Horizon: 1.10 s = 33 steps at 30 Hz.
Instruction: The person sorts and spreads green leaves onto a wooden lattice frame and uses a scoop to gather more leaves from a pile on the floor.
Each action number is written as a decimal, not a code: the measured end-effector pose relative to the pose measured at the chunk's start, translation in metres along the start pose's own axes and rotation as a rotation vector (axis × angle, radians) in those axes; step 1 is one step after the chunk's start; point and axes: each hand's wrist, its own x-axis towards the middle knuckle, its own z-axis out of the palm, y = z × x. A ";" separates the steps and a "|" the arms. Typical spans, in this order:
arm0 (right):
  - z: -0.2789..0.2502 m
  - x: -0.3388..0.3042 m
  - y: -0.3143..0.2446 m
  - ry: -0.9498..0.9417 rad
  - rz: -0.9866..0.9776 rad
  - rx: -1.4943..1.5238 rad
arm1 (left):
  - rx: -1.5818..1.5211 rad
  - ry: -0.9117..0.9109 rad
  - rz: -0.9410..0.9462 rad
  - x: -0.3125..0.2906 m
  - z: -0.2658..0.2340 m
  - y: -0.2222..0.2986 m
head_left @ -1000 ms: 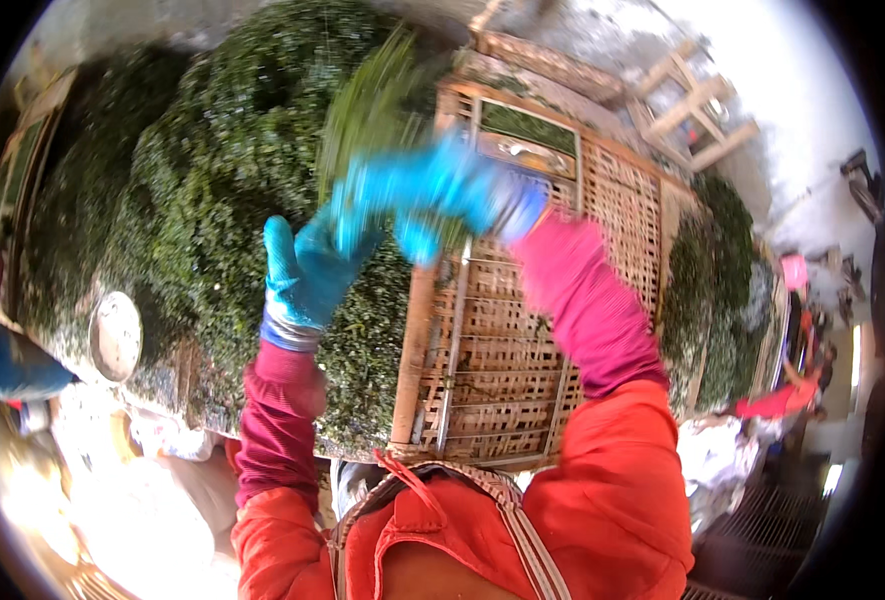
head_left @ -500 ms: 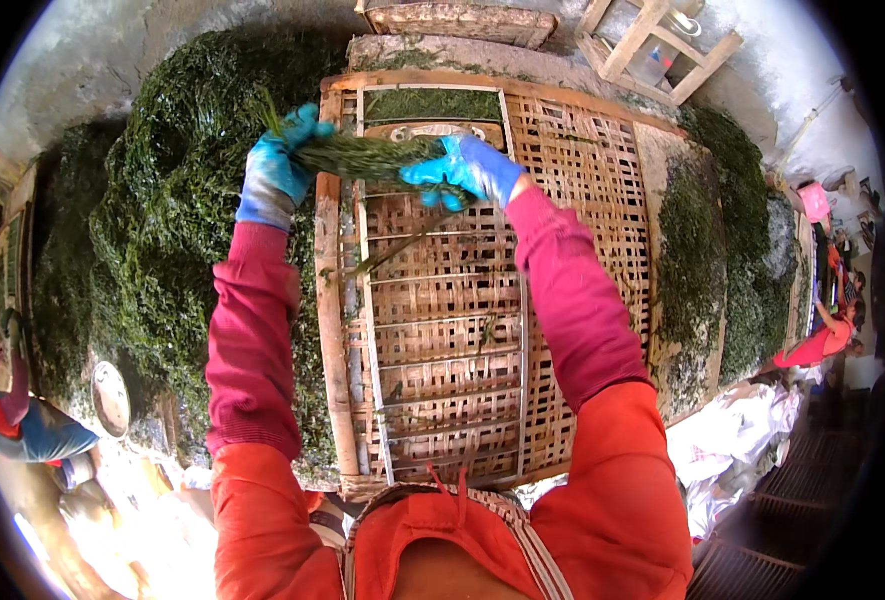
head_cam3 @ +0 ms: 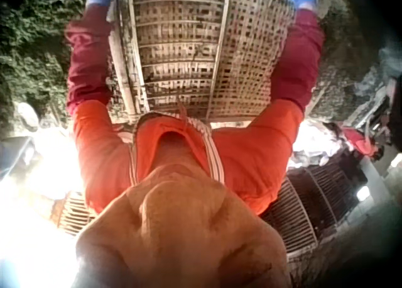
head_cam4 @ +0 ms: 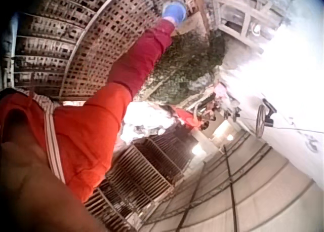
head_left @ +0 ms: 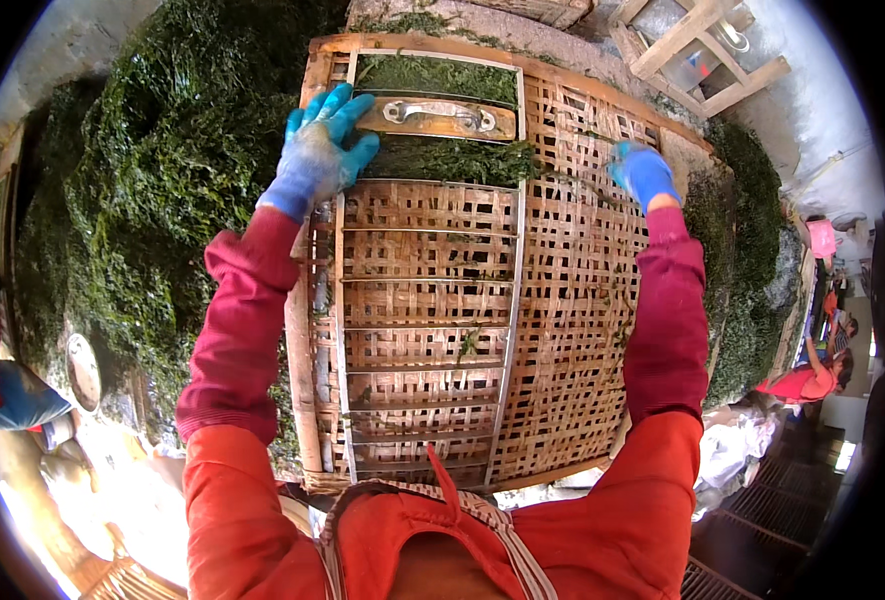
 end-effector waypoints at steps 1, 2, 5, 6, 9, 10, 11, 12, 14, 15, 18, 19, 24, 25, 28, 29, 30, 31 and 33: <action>0.020 0.010 0.008 0.050 0.018 0.252 | 0.096 0.029 0.069 -0.008 -0.002 0.009; 0.037 0.016 0.014 0.102 0.040 0.502 | 0.188 0.061 0.141 -0.013 -0.007 0.028; 0.000 -0.048 -0.101 0.237 -0.500 0.563 | 0.281 0.130 0.346 -0.049 0.036 0.021; 0.007 -0.068 -0.126 0.277 -0.666 0.475 | 0.245 0.100 0.357 -0.044 0.025 0.033; 0.048 -0.122 -0.195 0.431 -1.060 0.349 | -0.022 0.114 0.288 -0.061 0.041 0.037; 0.055 -0.100 -0.188 0.534 -1.065 0.343 | -0.077 0.210 0.255 -0.073 0.040 0.031; 0.064 -0.090 -0.180 0.580 -1.080 0.313 | -0.078 0.343 0.152 -0.106 0.025 0.023; 0.068 -0.091 -0.178 0.619 -1.097 0.267 | -0.087 0.483 0.045 -0.143 0.006 0.014; 0.064 -0.101 -0.183 0.609 -1.107 0.279 | 0.171 0.527 -0.581 -0.213 0.031 -0.043; 0.068 -0.099 -0.171 0.617 -1.057 0.256 | -0.252 0.731 -0.708 -0.257 0.008 -0.061; 0.071 -0.094 -0.171 0.642 -1.080 0.249 | -0.375 1.165 -1.032 -0.401 0.012 -0.142; 0.071 -0.089 -0.173 0.662 -1.103 0.234 | -0.229 1.092 -1.100 -0.442 0.022 -0.172; 0.057 -0.095 -0.194 0.645 -1.156 0.306 | -1.451 1.393 -0.475 -0.472 0.072 -0.228; 0.061 -0.093 -0.184 0.644 -1.131 0.297 | -1.227 1.253 -0.717 -0.458 0.054 -0.223; 0.064 -0.095 -0.171 0.657 -1.090 0.337 | -1.324 1.033 -0.984 -0.477 -0.020 -0.227; 0.063 -0.097 -0.179 0.652 -1.123 0.372 | -1.306 1.082 -0.868 -0.522 -0.033 -0.258; 0.063 -0.098 -0.188 0.644 -1.162 0.413 | -1.278 1.129 -0.753 -0.562 -0.043 -0.282; 0.064 -0.100 -0.184 0.663 -1.140 0.401 | -0.992 1.075 -0.691 -0.551 -0.065 -0.281; 0.067 -0.102 -0.181 0.660 -1.110 0.382 | -0.441 0.940 -0.467 -0.520 -0.117 -0.269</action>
